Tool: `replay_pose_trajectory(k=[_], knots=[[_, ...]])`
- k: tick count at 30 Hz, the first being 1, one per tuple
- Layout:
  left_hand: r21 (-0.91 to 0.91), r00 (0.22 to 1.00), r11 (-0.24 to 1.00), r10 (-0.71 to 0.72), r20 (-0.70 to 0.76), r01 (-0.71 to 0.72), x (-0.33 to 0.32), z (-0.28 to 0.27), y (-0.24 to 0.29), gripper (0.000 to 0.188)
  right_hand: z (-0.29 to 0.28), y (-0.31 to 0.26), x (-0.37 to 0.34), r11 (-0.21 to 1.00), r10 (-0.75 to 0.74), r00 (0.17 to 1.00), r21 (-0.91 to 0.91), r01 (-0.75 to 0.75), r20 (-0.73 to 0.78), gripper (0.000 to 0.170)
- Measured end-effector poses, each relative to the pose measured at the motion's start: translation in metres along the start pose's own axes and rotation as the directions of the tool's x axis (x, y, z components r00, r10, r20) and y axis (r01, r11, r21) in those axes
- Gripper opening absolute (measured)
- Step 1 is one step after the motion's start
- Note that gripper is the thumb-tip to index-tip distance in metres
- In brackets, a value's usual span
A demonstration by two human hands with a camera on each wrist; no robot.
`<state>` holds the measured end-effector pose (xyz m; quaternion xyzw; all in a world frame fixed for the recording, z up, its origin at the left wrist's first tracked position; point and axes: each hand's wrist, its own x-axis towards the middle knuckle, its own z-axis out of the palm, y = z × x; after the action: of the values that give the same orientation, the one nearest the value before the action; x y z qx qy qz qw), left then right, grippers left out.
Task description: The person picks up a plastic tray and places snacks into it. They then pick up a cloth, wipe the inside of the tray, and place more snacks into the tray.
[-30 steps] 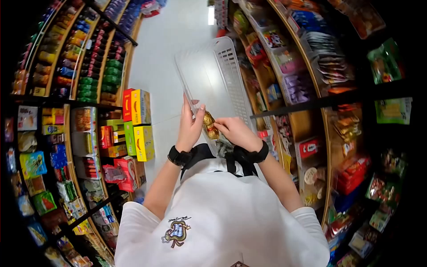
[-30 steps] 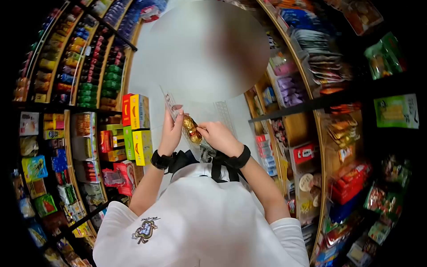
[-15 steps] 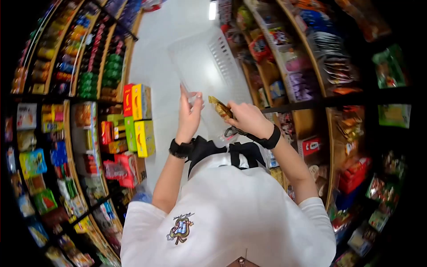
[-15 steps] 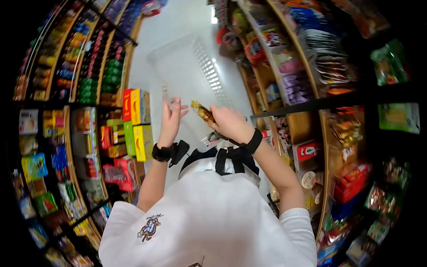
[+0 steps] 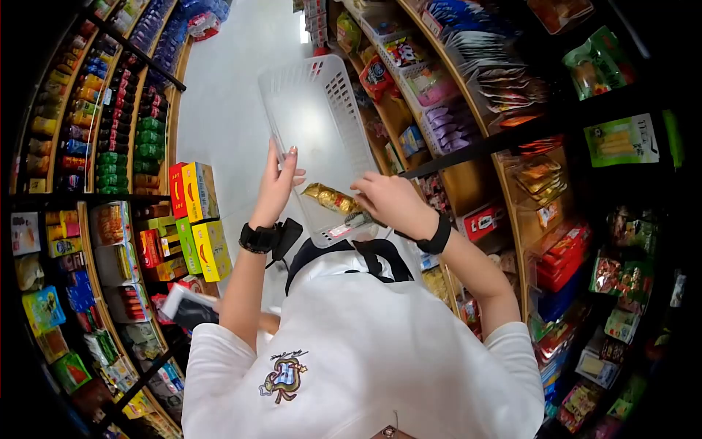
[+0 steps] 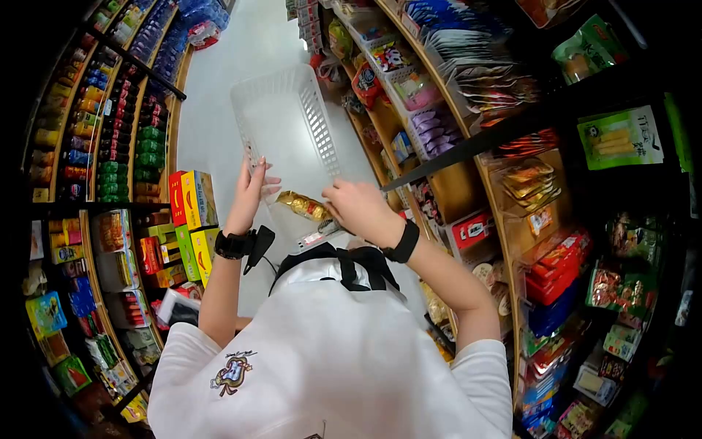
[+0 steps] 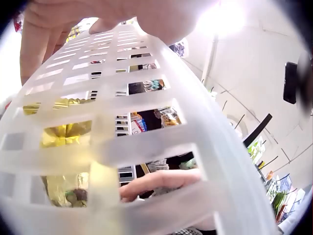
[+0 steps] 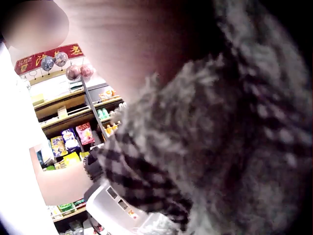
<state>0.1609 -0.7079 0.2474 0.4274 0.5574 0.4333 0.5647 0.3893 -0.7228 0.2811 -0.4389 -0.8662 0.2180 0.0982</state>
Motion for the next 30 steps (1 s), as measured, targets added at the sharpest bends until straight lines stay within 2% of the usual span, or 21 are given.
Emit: replay_pose_trajectory(k=[4, 7, 8, 11, 13, 16, 18, 19, 20, 21, 23, 24, 27, 30], knots=[[-0.047, 0.993, 0.995, -0.095, -0.076, 0.092, -0.008, 0.031, -0.006, 0.065, -0.008, 0.003, -0.023, 0.997, -0.011, 0.996, -0.081, 0.018, 0.087, 0.032], [-0.069, 0.989, 0.987, -0.144, 0.023, 0.146, -0.012, 0.058, -0.006, 0.066, 0.013, 0.015, -0.032, 0.997, -0.003, 0.995, -0.077, 0.011, 0.105, 0.021], [0.025, 0.991, 0.994, -0.106, 0.076, 0.104, -0.011, 0.066, -0.008, 0.048, 0.011, 0.016, -0.036, 0.996, 0.039, 0.988, -0.087, -0.027, 0.147, 0.013], [0.057, 0.982, 0.998, -0.041, 0.186, 0.031, -0.01, 0.086, -0.001, 0.055, 0.007, 0.031, -0.057, 0.995, -0.007, 0.991, -0.096, 0.02, 0.137, 0.009], [0.05, 0.958, 0.991, -0.133, 0.255, 0.124, -0.001, 0.095, -0.002, 0.064, 0.009, 0.036, -0.076, 0.993, 0.016, 0.999, -0.116, -0.011, 0.041, 0.008], [0.058, 0.88, 0.953, -0.296, 0.372, 0.297, 0.013, 0.11, -0.008, 0.069, 0.008, 0.03, -0.098, 0.976, 0.182, 0.982, -0.108, -0.188, -0.056, 0.005], [0.136, 0.784, 0.905, -0.418, 0.459, 0.403, 0.025, 0.123, -0.022, 0.069, 0.016, 0.023, -0.115, 0.962, 0.271, 0.962, -0.038, -0.272, -0.022, 0.006], [0.231, 0.712, 0.872, -0.487, 0.506, 0.432, 0.03, 0.13, -0.03, 0.067, 0.02, 0.023, -0.124, 0.954, 0.299, 0.954, -0.013, -0.299, 0.001, 0.006], [0.292, 0.664, 0.845, -0.532, 0.526, 0.448, 0.029, 0.137, -0.033, 0.067, 0.03, 0.017, -0.131, 0.933, 0.36, 0.933, -0.012, -0.36, 0.0, 0.004], [0.352, 0.617, 0.817, -0.576, 0.537, 0.456, 0.027, 0.143, -0.037, 0.068, 0.033, 0.008, -0.136, 0.901, 0.433, 0.899, -0.017, -0.434, -0.061, 0.004], [0.323, 0.582, 0.797, -0.596, 0.553, 0.51, 0.028, 0.147, -0.056, 0.072, 0.031, -0.004, -0.149, 0.825, 0.552, 0.815, -0.029, -0.565, -0.179, 0.004], [0.307, 0.501, 0.76, -0.621, 0.603, 0.573, 0.034, 0.148, -0.064, 0.075, 0.028, -0.011, -0.156, 0.794, 0.591, 0.771, 0.004, -0.608, -0.238, 0.006], [0.292, 0.515, 0.74, -0.645, 0.565, 0.606, 0.016, 0.143, -0.063, 0.076, 0.024, -0.031, -0.162, 0.786, 0.599, 0.739, 0.051, -0.616, -0.308, 0.006], [0.308, 0.55, 0.774, -0.617, 0.563, 0.553, -0.005, 0.136, -0.06, 0.073, 0.052, -0.035, -0.158, 0.797, 0.604, 0.782, 0.081, -0.599, -0.155, 0.004]])
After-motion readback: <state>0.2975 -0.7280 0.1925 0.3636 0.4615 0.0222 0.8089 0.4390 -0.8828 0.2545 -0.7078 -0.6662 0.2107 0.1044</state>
